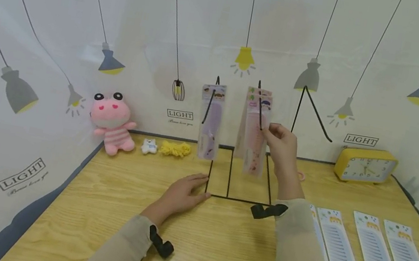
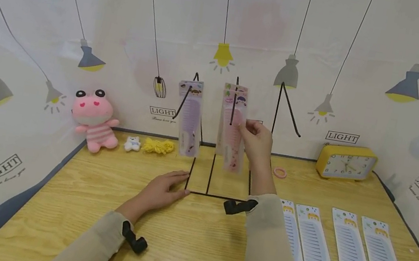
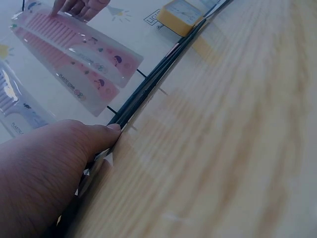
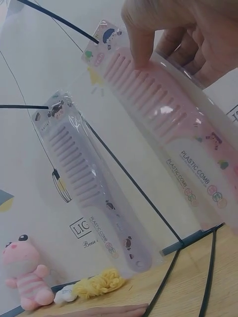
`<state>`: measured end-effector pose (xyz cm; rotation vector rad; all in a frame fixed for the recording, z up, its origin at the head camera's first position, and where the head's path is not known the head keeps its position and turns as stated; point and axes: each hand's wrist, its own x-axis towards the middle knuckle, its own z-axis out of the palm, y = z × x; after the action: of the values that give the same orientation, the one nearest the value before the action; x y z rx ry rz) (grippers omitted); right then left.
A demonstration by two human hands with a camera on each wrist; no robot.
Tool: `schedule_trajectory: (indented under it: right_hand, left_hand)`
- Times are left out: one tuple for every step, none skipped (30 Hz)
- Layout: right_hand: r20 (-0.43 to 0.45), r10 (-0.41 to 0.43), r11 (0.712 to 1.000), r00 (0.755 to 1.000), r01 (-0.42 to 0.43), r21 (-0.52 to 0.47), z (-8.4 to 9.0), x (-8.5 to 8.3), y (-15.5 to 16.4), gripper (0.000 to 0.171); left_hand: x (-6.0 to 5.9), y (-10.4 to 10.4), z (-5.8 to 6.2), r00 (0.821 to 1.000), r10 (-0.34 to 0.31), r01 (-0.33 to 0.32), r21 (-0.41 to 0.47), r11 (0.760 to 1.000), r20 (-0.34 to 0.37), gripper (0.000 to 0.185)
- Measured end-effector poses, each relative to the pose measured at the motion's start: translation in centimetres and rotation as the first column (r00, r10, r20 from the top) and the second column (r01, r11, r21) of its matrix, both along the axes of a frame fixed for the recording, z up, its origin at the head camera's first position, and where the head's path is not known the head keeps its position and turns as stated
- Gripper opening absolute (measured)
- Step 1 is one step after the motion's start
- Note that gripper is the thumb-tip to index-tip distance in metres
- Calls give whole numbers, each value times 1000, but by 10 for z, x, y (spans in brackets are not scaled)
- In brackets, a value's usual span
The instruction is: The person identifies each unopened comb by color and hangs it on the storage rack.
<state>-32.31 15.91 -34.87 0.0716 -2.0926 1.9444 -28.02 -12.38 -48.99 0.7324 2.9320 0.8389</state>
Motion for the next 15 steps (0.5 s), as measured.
schedule_trajectory:
  right_hand:
    - [-3,3,1000,1000,-3,1,0,0,0,37]
    - [-5,6,1000,1000,-6,0,-1,0,1,38]
    - [-7,9,1000,1000,-9,-1,-1,0,2,38]
    - [-7,10,1000,1000,-10,0,-2,0,2,39]
    - [-7,11,1000,1000,-11,4,-2,0,3,40]
    - [-7,15,1000,1000,-15,4,-2,0,4,40]
    - [-5,19,1000,1000,-19,8,-2,0,5,41]
    - [-4,21,1000,1000,-21,9,-2,0,6,41]
    - [-6,25,1000,1000,-25,8,-2,0,7,41]
    - [-8,25,1000,1000,-25,8,-2,0,7,42]
    - [-11,28,1000,1000,-28,7,-2,0,8,42]
    - [-15,28,1000,1000,-28,6,-2,0,9,42]
    - [-17,23,1000,1000,-23,9,-2,-1,10,43]
    - [-21,19,1000,1000,-19,7,-3,-1,10,43]
    - [-27,15,1000,1000,-15,6,-2,-1,11,43]
  left_hand:
    - [0,0,0,1000,0,0,0,1000,-1,65]
    - [0,0,0,1000,1,-1,1,1000,0,65]
    - [0,0,0,1000,1,-1,3,1000,1,65]
    - [0,0,0,1000,1,-1,4,1000,1,65]
    - [0,0,0,1000,1,-1,6,1000,1,65]
    - [0,0,0,1000,2,-2,7,1000,2,65]
    - [0,0,0,1000,2,-2,8,1000,3,65]
    - [0,0,0,1000,1,-1,9,1000,3,65]
    - [0,0,0,1000,1,-1,9,1000,2,65]
    - [0,0,0,1000,1,-1,7,1000,-1,65]
    - [0,0,0,1000,0,0,9,1000,-2,65]
    - [0,0,0,1000,1,-1,10,1000,-4,65]
    - [0,0,0,1000,0,0,10,1000,-6,65]
    - [0,0,0,1000,0,0,11,1000,-6,64]
    - [0,0,1,1000,2,-2,11,1000,-5,64]
